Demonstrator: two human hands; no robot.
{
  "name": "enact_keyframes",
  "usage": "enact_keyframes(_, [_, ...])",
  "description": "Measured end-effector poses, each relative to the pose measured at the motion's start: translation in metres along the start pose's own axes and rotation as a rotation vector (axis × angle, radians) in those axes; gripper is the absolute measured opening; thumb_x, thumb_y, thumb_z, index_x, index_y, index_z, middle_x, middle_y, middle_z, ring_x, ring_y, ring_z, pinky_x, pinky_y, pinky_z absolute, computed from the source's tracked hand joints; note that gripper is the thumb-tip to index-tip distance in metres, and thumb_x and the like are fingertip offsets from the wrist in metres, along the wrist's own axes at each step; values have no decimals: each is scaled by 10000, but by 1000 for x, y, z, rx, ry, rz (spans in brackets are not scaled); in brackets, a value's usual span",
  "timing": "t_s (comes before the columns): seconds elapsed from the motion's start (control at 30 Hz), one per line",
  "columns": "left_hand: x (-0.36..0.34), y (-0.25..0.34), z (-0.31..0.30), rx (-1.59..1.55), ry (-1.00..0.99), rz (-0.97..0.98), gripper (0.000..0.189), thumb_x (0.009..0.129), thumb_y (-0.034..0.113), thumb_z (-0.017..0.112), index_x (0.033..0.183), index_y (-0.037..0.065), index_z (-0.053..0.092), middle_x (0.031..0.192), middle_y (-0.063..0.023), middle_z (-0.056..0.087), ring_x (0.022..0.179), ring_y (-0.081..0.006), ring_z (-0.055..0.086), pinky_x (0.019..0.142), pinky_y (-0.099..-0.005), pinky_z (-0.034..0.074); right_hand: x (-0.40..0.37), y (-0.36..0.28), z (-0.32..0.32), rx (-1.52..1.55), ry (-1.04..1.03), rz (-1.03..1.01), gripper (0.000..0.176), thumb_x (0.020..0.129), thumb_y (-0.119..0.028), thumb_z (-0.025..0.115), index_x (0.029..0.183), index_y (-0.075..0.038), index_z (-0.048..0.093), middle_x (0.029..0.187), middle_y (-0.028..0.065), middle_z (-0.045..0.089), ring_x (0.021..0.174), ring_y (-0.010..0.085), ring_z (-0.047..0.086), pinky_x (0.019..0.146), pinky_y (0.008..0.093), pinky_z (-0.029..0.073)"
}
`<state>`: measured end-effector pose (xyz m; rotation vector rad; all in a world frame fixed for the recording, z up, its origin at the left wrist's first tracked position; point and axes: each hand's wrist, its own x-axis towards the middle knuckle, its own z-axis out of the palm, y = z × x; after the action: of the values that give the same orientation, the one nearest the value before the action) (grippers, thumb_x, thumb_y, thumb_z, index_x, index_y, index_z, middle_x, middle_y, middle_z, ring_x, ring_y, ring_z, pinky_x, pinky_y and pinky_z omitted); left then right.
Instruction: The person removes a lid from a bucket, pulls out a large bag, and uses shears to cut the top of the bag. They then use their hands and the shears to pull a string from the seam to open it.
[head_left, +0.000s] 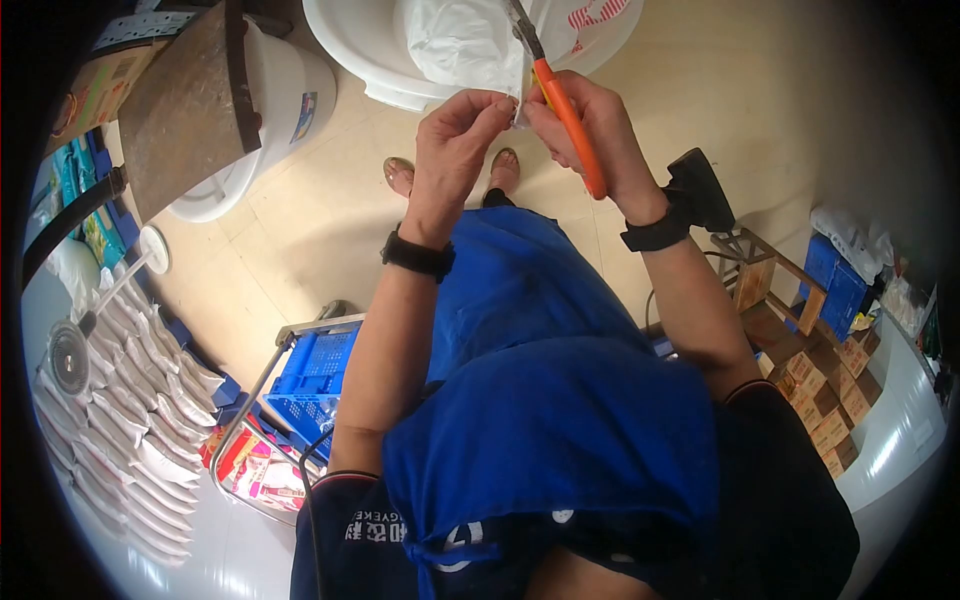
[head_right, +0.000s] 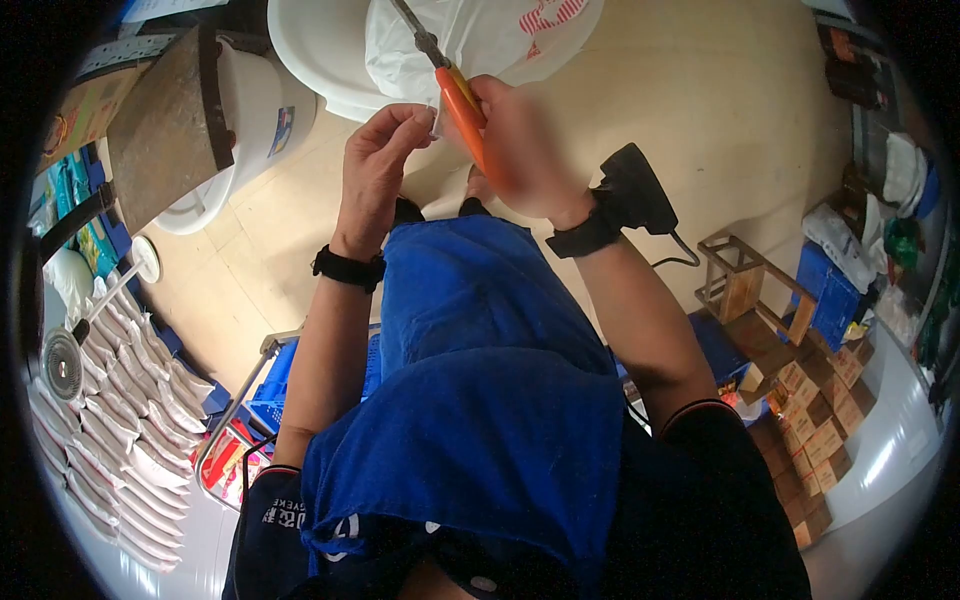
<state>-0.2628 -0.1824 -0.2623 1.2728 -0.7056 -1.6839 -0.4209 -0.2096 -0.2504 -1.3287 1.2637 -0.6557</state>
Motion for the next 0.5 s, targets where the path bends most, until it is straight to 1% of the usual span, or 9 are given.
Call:
enact_keyframes(0.07, [0, 1, 0, 3, 6, -4, 207, 874, 188, 603, 956, 0, 624, 848, 2, 593, 798, -86, 523, 781, -227, 410, -1, -2, 1, -23, 14, 0, 102, 858, -112, 541, 892, -16, 543, 587, -22, 480, 461, 38, 443, 412, 194, 358])
enact_keyframes(0.17, [2, 0, -2, 40, -3, 2, 201, 874, 181, 596, 957, -1, 623, 847, 0, 594, 798, -86, 522, 775, -226, 408, -1, -3, 1, 31, 30, 97, 99, 857, -110, 543, 889, -16, 541, 592, -20, 480, 457, 42, 439, 411, 195, 357])
enact_keyframes(0.27, [6, 3, 0, 90, 5, 31, 192, 874, 177, 592, 945, 1, 620, 850, 2, 597, 803, -81, 520, 767, -222, 404, -6, -10, -2, 55, 19, 119, 103, 858, -114, 543, 887, -15, 536, 591, -13, 469, 450, 50, 434, 405, 200, 349])
enact_keyframes(0.37, [11, 0, 3, 67, -9, 39, 176, 871, 166, 594, 931, 2, 617, 859, 4, 603, 809, -76, 519, 764, -217, 403, -9, -10, -4, 124, 64, 171, 111, 859, -116, 538, 890, -10, 528, 586, -5, 457, 436, 58, 420, 400, 208, 340])
enact_keyframes(0.5, [12, -4, 4, 48, 22, 48, 159, 868, 148, 593, 926, 2, 614, 863, 1, 606, 807, -72, 520, 762, -213, 407, -11, -17, -10, 178, 64, 231, 118, 866, -122, 528, 893, -8, 520, 578, -1, 453, 425, 64, 405, 402, 217, 340])
